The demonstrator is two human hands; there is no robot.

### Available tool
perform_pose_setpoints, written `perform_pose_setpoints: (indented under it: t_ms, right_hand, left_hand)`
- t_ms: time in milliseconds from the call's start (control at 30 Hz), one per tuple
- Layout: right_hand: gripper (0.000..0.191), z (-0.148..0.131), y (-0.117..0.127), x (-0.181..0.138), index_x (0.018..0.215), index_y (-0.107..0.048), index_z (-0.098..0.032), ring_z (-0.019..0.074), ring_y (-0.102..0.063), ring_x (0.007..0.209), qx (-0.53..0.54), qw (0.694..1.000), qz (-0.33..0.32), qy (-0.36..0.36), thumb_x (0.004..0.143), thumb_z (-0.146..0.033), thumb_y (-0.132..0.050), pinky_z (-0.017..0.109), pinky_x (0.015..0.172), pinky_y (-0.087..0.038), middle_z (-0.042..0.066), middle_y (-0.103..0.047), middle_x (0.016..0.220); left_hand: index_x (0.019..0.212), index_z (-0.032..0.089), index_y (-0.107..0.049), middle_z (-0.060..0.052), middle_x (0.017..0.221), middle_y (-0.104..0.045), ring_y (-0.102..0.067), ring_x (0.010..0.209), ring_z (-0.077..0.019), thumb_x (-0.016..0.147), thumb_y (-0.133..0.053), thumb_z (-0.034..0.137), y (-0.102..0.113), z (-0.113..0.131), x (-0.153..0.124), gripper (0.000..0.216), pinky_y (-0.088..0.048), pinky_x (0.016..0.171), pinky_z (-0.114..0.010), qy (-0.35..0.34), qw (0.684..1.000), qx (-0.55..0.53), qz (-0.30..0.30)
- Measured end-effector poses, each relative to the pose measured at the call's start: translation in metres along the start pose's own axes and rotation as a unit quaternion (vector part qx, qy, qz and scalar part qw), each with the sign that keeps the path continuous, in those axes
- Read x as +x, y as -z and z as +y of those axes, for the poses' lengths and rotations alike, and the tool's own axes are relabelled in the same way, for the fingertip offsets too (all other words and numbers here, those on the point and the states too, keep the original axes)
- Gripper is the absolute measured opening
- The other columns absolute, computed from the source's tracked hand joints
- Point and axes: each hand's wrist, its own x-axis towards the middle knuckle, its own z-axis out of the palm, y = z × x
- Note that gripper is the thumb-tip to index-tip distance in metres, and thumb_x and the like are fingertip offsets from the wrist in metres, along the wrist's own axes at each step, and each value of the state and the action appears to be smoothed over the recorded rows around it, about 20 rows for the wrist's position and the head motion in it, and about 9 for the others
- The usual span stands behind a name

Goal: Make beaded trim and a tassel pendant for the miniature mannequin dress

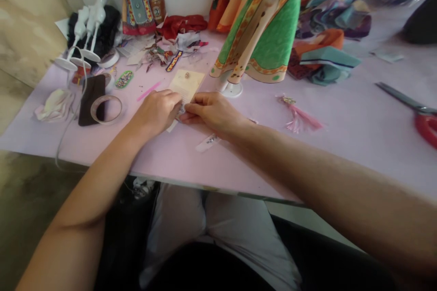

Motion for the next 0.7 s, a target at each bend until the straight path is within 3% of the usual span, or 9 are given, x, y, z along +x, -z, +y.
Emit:
perform_pose_setpoints:
  t_ms: [300, 533, 700]
  right_hand:
    - [0.047, 0.0035, 0.0034, 0.0018, 0.053, -0.055, -0.019, 0.0107, -0.074, 0.064, -0.046, 0.999, -0.005, 0.024, 0.094, 0.004, -0.061, 0.02, 0.07, -0.064, -0.001, -0.066, 0.056]
    - [0.047, 0.0085, 0.0051, 0.0039, 0.052, -0.052, -0.02, 0.0121, -0.076, 0.068, -0.071, 0.996, -0.014, 0.05, 0.092, 0.004, -0.059, 0.018, 0.066, -0.061, 0.0, -0.066, 0.057]
    - [0.048, 0.0075, 0.0047, 0.0039, 0.051, -0.05, -0.02, 0.0131, -0.075, 0.069, -0.063, 0.997, -0.014, 0.046, 0.092, 0.004, -0.06, 0.021, 0.067, -0.061, -0.001, -0.062, 0.055]
  left_hand:
    - [0.079, 0.019, -0.074, -0.006, 0.083, -0.081, -0.072, 0.074, -0.0188, 0.084, -0.069, 0.026, 0.0024, -0.0017, 0.0011, 0.011, -0.054, 0.071, -0.03, 0.074, 0.992, -0.099, 0.025]
    - [0.08, 0.018, -0.075, -0.004, 0.08, -0.081, -0.071, 0.071, -0.0169, 0.081, -0.067, 0.02, 0.0001, 0.0006, 0.0008, 0.008, -0.055, 0.07, -0.029, 0.12, 0.983, -0.135, 0.025]
    - [0.082, 0.018, -0.074, -0.004, 0.085, -0.081, -0.072, 0.076, -0.0181, 0.084, -0.067, 0.021, 0.0027, 0.0, 0.0005, 0.008, -0.056, 0.075, -0.03, 0.108, 0.987, -0.121, 0.011]
